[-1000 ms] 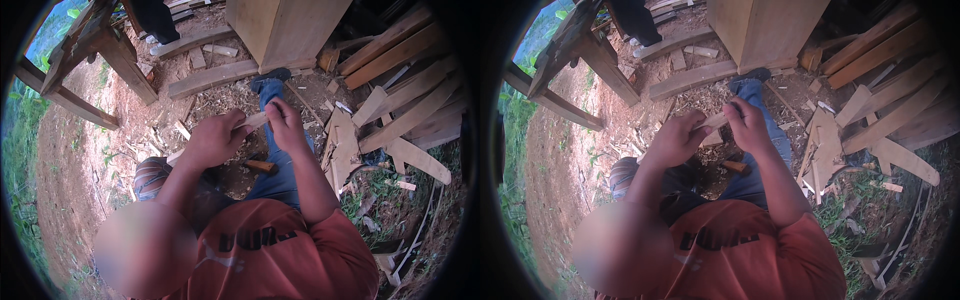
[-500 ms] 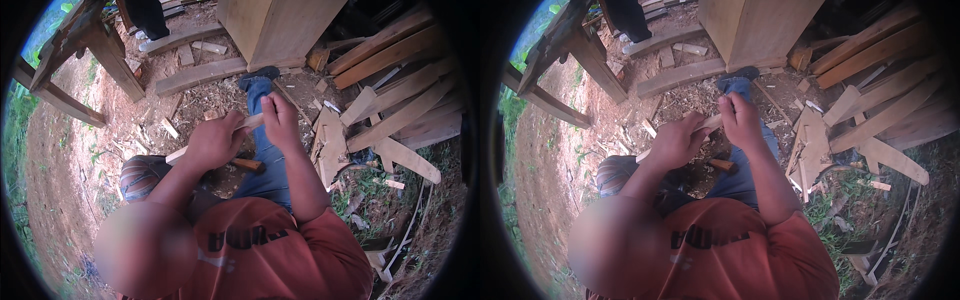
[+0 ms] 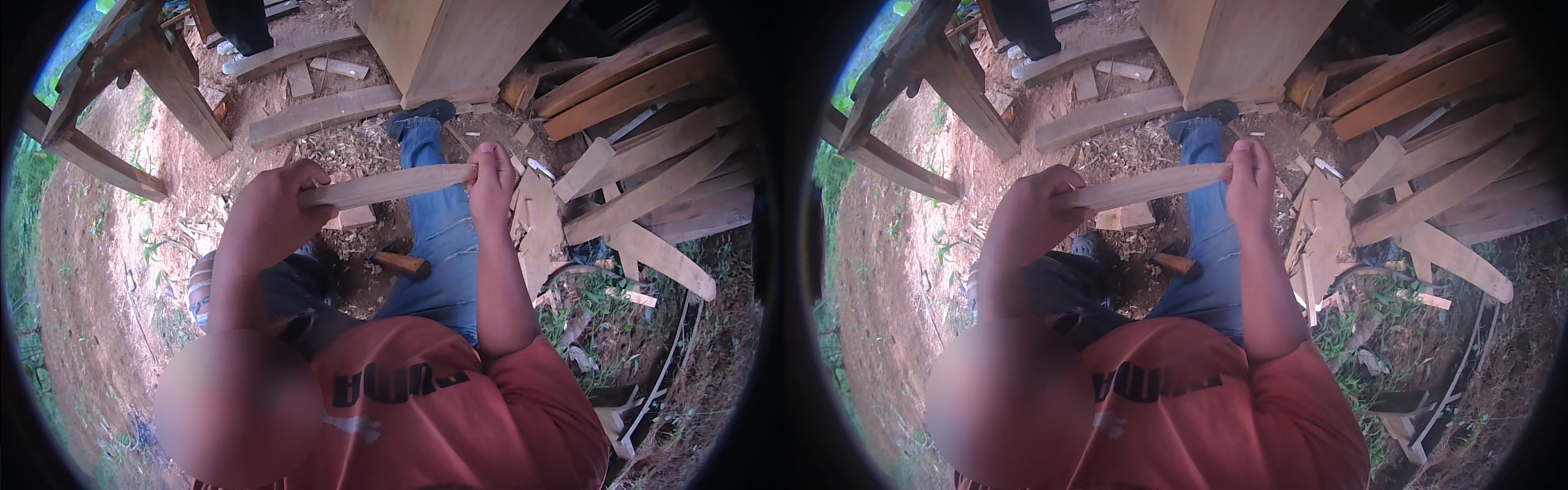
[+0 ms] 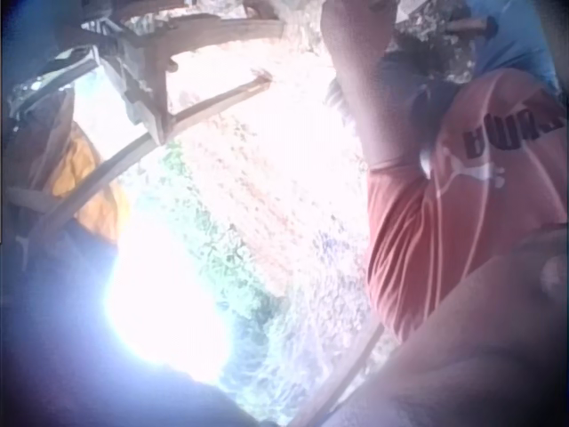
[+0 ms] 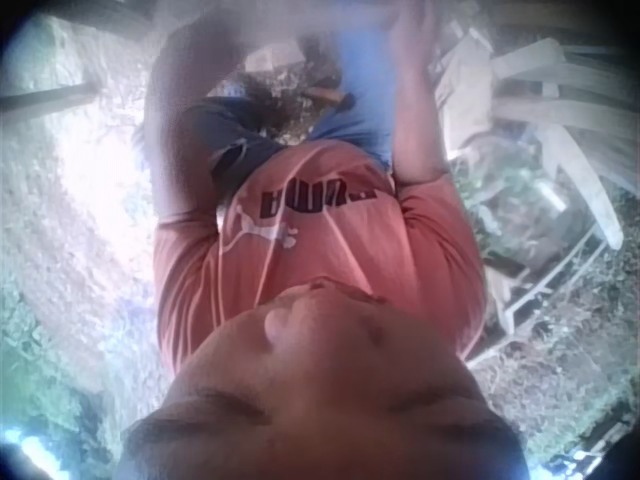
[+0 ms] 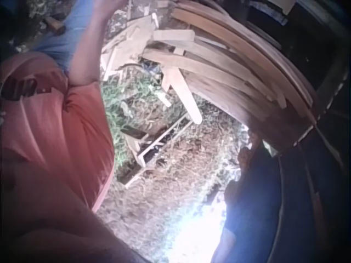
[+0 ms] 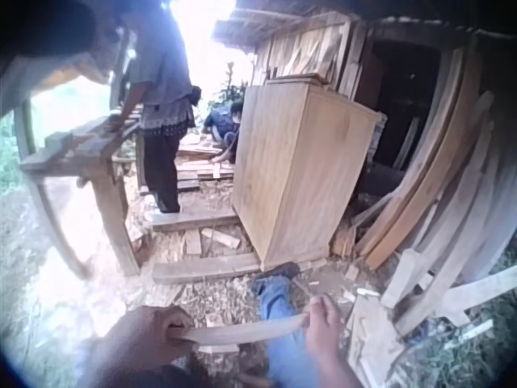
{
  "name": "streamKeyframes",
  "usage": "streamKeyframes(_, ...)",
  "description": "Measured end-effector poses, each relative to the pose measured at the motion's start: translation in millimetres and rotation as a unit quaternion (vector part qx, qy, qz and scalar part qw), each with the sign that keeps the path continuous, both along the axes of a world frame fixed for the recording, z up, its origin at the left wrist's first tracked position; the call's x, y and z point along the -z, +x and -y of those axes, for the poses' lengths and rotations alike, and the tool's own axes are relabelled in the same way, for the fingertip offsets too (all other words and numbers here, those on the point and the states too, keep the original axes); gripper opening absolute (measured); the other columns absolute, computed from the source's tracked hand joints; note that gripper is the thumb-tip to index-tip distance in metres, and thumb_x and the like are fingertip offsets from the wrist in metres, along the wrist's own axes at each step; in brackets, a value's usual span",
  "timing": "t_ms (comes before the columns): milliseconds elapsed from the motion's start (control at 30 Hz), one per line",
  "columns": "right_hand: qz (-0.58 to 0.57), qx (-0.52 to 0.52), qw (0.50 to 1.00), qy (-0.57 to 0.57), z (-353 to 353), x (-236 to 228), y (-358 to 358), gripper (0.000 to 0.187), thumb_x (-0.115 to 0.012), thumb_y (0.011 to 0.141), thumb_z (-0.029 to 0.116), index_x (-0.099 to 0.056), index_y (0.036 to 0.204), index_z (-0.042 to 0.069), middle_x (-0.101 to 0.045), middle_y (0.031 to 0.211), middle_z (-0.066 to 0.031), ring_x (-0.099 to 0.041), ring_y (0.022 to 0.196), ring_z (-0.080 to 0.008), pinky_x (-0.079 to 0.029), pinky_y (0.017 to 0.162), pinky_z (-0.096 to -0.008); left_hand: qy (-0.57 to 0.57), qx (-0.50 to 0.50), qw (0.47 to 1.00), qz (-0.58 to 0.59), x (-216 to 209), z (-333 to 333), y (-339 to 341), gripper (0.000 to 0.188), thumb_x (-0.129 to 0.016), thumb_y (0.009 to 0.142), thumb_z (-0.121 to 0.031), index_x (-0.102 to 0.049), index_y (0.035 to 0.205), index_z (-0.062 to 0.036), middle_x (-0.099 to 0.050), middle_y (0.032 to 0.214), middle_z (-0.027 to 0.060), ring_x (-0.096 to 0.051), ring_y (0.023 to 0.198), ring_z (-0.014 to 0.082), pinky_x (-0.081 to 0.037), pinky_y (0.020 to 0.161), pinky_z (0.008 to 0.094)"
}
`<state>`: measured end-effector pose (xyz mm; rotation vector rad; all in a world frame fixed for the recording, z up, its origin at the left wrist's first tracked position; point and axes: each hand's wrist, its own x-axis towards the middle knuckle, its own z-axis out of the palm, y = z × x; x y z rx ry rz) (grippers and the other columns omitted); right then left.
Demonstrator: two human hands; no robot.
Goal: The person squats on the ground and repeatedly hammers a small wooden piece held in the left hand. The person occasionally inspects the wood and adjusts its position before continuing to hammer.
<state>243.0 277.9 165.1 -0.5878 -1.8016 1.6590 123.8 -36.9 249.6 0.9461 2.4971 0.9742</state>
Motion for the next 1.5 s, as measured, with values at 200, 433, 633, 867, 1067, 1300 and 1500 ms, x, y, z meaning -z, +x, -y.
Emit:
streamKeyframes(200,0.014,-0.121,0.961,-0.248,-2,89,-8,0.029,-0.051,0.114,0.035,-0.060,0.110,0.008,-0.060,0.077,-0.0071,-0.057,0.062,-0.0158,-0.049,0.060,-0.0320,0.131,-0.056,0.986,0.092,26,15,-26,0.034,-0.090,0.087,-0.016,-0.075,0.114,-0.0005,-0.078,0.092,0.0107,-0.075,0.085,0.0159,-0.057,0.077,0.0343)
streamKeyframes(433,0.545,-0.330,0.715,0.287,31,213,18,0.046,-0.059,0.106,0.045,-0.070,0.132,0.008,-0.077,0.121,-0.0130,-0.077,0.102,-0.0259,-0.061,0.092,-0.0424,-0.033,-0.082,0.995,-0.053,55,-18,-35,0.026,-0.081,0.091,-0.019,-0.077,0.115,-0.0099,-0.078,0.101,0.0166,-0.077,0.096,0.0338,-0.059,0.085,0.0431)
streamKeyframes(633,0.684,-0.456,0.465,0.327,82,185,19,0.042,-0.070,0.096,0.042,-0.075,0.134,0.026,-0.079,0.124,-0.0047,-0.077,0.113,-0.0250,-0.059,0.101,-0.0431,-0.152,-0.081,0.977,-0.123,149,-58,-58,0.024,-0.063,0.097,-0.030,-0.075,0.103,-0.0098,-0.076,0.107,0.0179,-0.074,0.108,0.0378,-0.060,0.092,0.0513)
streamKeyframes(867,0.634,-0.414,0.538,0.371,66,147,30,0.049,-0.079,0.088,0.029,-0.074,0.130,0.004,-0.080,0.114,-0.0170,-0.078,0.105,-0.0335,-0.061,0.094,-0.0424,-0.152,-0.114,0.979,-0.075,197,-68,-68,0.024,-0.059,0.099,-0.018,-0.071,0.115,-0.0050,-0.077,0.113,0.0207,-0.074,0.108,0.0431,-0.059,0.094,0.0536)
streamKeyframes(1067,0.583,-0.279,0.720,0.252,23,151,47,0.049,-0.080,0.091,0.020,-0.060,0.125,-0.009,-0.077,0.097,-0.0243,-0.079,0.086,-0.0332,-0.062,0.077,-0.0464,-0.119,-0.123,0.985,-0.024,241,-80,-75,0.030,-0.059,0.099,-0.020,-0.066,0.121,0.0005,-0.074,0.119,0.0262,-0.071,0.113,0.0464,-0.057,0.099,0.0554)
streamKeyframes(1300,0.523,-0.226,0.803,0.176,28,208,35,0.052,-0.073,0.097,0.024,-0.057,0.138,-0.004,-0.073,0.113,-0.0264,-0.071,0.102,-0.0400,-0.056,0.089,-0.0491,-0.086,-0.170,0.976,0.106,248,-81,-78,0.030,-0.058,0.098,-0.015,-0.064,0.123,0.0006,-0.075,0.120,0.0273,-0.072,0.114,0.0438,-0.057,0.099,0.0525)
streamKeyframes(1500,0.482,-0.198,0.813,0.260,65,217,-6,0.063,-0.071,0.100,0.030,-0.049,0.151,0.001,-0.071,0.129,-0.0308,-0.069,0.121,-0.0480,-0.054,0.104,-0.0532,-0.096,-0.191,0.973,0.088,265,-77,-98,0.034,-0.057,0.098,-0.016,-0.062,0.129,-0.0016,-0.075,0.121,0.0274,-0.072,0.118,0.0437,-0.056,0.103,0.0528)
